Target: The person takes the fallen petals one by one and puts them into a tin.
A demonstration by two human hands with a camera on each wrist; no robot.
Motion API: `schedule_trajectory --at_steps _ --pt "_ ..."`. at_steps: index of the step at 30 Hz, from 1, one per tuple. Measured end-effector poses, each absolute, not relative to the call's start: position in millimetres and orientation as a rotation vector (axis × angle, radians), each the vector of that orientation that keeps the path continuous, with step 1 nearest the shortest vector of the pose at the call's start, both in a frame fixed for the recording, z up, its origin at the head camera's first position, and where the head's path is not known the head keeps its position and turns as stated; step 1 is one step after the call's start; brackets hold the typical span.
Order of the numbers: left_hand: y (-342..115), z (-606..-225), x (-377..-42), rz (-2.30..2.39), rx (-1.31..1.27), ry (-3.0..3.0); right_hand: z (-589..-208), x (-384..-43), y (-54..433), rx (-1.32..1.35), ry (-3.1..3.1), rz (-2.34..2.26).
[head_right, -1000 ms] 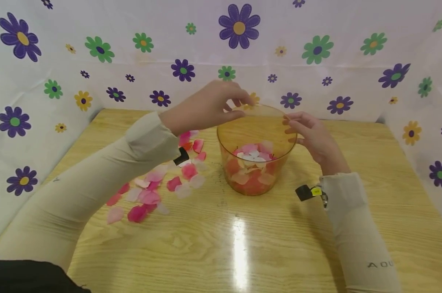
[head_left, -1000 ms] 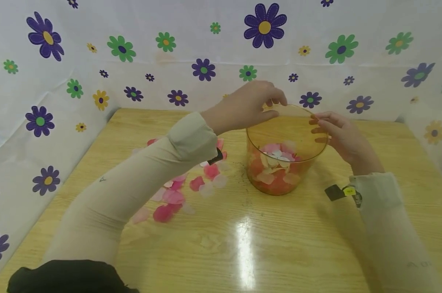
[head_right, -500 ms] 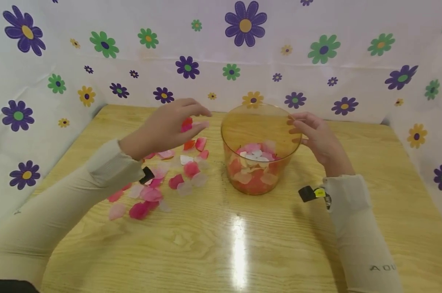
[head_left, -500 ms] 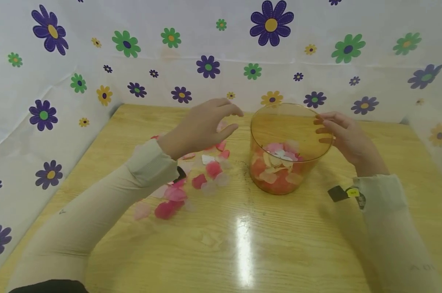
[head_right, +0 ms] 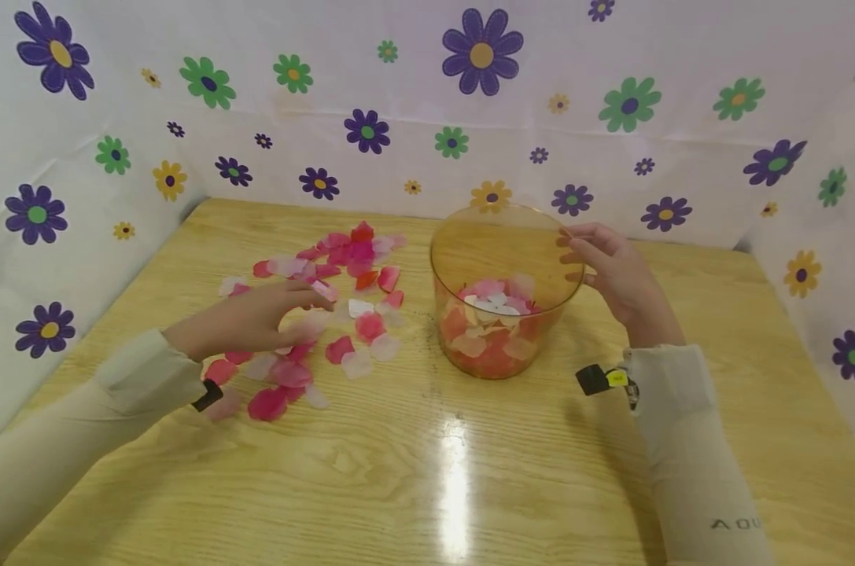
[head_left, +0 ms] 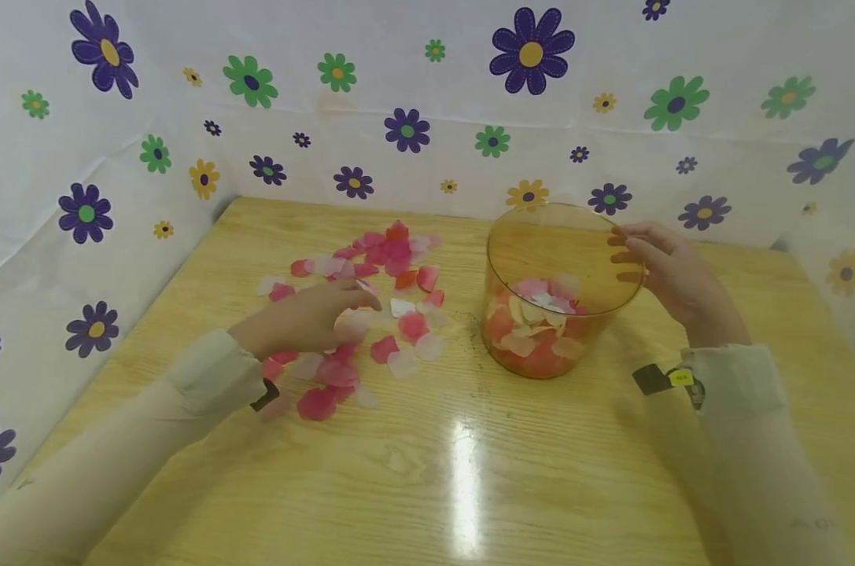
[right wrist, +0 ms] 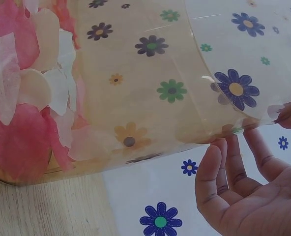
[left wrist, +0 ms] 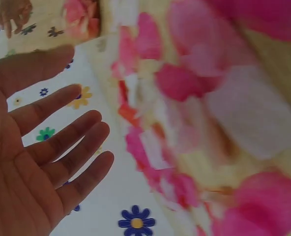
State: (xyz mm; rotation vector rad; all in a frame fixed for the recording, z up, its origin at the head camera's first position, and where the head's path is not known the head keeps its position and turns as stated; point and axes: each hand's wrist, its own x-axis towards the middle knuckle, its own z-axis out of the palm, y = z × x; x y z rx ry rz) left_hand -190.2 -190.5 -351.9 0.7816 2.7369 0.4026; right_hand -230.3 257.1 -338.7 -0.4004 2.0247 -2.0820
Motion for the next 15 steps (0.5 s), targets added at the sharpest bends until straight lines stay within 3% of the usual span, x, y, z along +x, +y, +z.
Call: schedule_trajectory --at_steps 8,15 --pt "-209 -391 -190 0.335 0.769 2.695 -339 -227 259 -0.376 2.047 -2.074" --pt "-212 -396 -190 0.373 0.750 2.708 -336 -227 255 -0.359 2.081 -2.049"
